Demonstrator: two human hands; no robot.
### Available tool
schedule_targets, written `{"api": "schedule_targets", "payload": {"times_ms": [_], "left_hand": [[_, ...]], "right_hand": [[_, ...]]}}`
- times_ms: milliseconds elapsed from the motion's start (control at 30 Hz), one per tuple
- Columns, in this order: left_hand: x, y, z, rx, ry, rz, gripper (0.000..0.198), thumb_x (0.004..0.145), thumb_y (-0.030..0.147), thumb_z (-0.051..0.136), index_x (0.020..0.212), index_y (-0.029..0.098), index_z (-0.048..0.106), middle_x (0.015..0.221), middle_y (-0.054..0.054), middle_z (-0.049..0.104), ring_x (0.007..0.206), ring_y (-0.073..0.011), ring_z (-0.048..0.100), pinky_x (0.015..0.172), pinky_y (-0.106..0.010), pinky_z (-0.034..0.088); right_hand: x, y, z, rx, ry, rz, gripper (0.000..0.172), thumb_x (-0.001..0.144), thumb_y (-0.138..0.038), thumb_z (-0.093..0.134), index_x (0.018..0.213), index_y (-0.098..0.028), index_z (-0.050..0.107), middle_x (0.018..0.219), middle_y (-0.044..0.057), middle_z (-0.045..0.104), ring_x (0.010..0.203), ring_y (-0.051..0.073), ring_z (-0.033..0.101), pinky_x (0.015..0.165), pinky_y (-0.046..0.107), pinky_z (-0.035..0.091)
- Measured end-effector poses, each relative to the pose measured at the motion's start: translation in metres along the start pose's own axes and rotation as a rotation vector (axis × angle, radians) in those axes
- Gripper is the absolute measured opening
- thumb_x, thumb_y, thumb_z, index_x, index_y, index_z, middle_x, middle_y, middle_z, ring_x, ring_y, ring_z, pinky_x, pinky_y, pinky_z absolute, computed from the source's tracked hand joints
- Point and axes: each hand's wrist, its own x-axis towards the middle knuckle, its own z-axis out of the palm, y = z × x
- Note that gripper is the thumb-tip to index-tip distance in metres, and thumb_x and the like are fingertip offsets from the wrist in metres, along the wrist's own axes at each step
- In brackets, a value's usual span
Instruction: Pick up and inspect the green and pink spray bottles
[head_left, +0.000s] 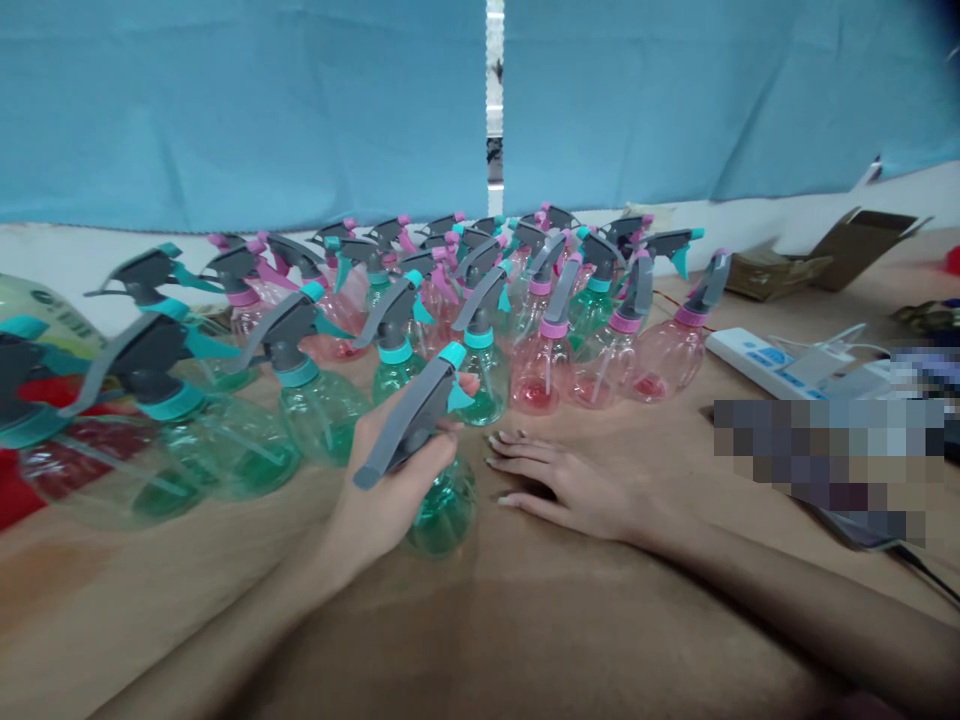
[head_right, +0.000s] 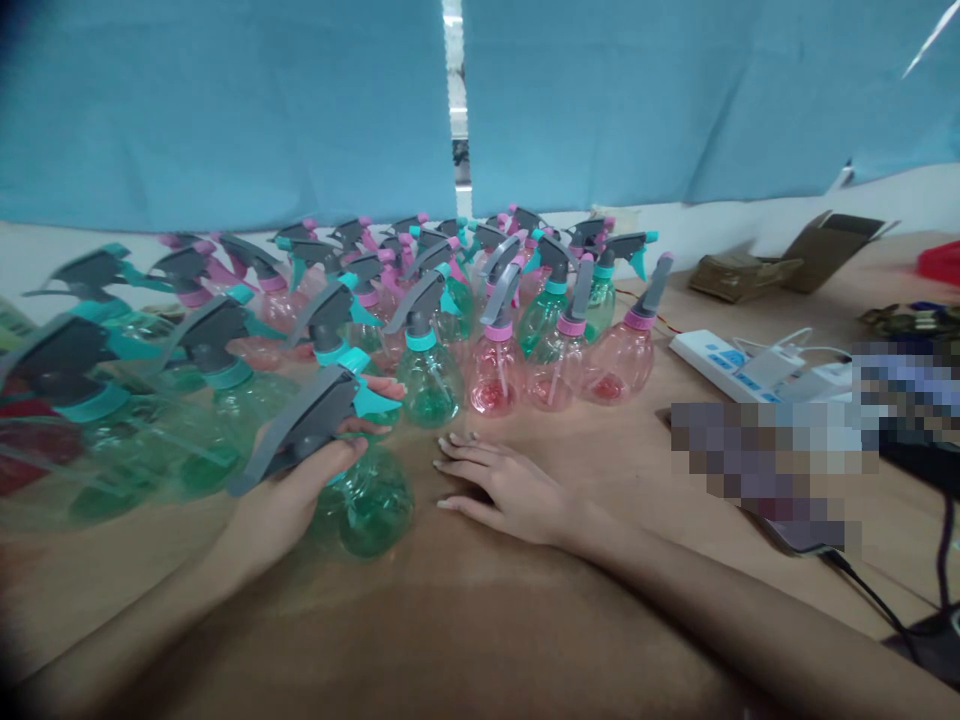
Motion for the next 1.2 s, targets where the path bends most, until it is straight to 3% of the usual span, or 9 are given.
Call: {"api": "schedule_targets", "payload": {"times_ms": [300,567,767,967,1100,1200], "left_hand": [[0.0029,0.0014,0.0007,-0.002,-0.019,-0.016,0.037,0.076,0.024,0.052,0.111,0.029,0.057,0.078,0.004,0.063,0.049,-0.0123,0.049,0.047,-0.026,0.037],[0.0017,0.0011,0.0002,0.019,0.007,0.002,0.026,0.075,0.022,0.053,0.1,0.027,0.061,0.079,0.003,0.064,0.067,-0.0154,0.058,0.062,-0.027,0.044],[0.005,0.0006,0.0014,-0.038,-0.047,0.031,0.036,0.076,0.018,0.052,0.109,0.03,0.059,0.089,0.003,0.065,0.085,-0.0172,0.061,0.074,-0.028,0.046],[0.0028,0.0008,-0.0007,-0.019,-0.05,0.037,0.036,0.074,0.017,0.05,0.106,0.03,0.06,0.085,0.003,0.065,0.077,-0.0171,0.06,0.07,-0.028,0.046],[0.002,0.0011,-0.0001,-0.011,-0.032,0.005,0.023,0.073,0.02,0.051,0.093,0.026,0.062,0.069,0.003,0.06,0.058,-0.0151,0.054,0.066,-0.03,0.047],[0.0028,0.0008,0.0011,-0.041,-0.017,-0.012,0.016,0.071,0.02,0.053,0.084,0.024,0.062,0.064,0.003,0.056,0.055,-0.015,0.051,0.066,-0.031,0.048]], "right_hand": [[-0.0004,-0.0007,-0.0002,0.0,-0.004,0.005,0.049,0.091,-0.046,0.043,0.13,-0.016,0.048,0.138,0.009,0.045,0.13,0.019,0.038,0.108,0.039,0.032],[-0.0002,0.0006,0.0011,0.0,0.001,0.004,0.049,0.091,-0.046,0.043,0.13,-0.017,0.048,0.138,0.008,0.046,0.13,0.019,0.038,0.108,0.039,0.033],[-0.0004,-0.0003,0.0004,0.024,0.009,0.005,0.048,0.09,-0.046,0.044,0.13,-0.02,0.048,0.137,0.008,0.047,0.129,0.02,0.039,0.108,0.04,0.033],[-0.0006,0.0014,0.002,0.022,0.006,0.006,0.048,0.09,-0.046,0.044,0.13,-0.019,0.048,0.138,0.008,0.045,0.129,0.02,0.039,0.108,0.041,0.033],[-0.0006,0.0017,0.0026,0.02,0.007,0.006,0.048,0.09,-0.046,0.044,0.129,-0.02,0.049,0.138,0.008,0.045,0.129,0.02,0.039,0.107,0.041,0.033],[-0.0004,0.0014,0.0023,0.03,0.01,0.003,0.048,0.09,-0.046,0.045,0.129,-0.02,0.049,0.138,0.008,0.045,0.129,0.021,0.039,0.107,0.042,0.033]]}}
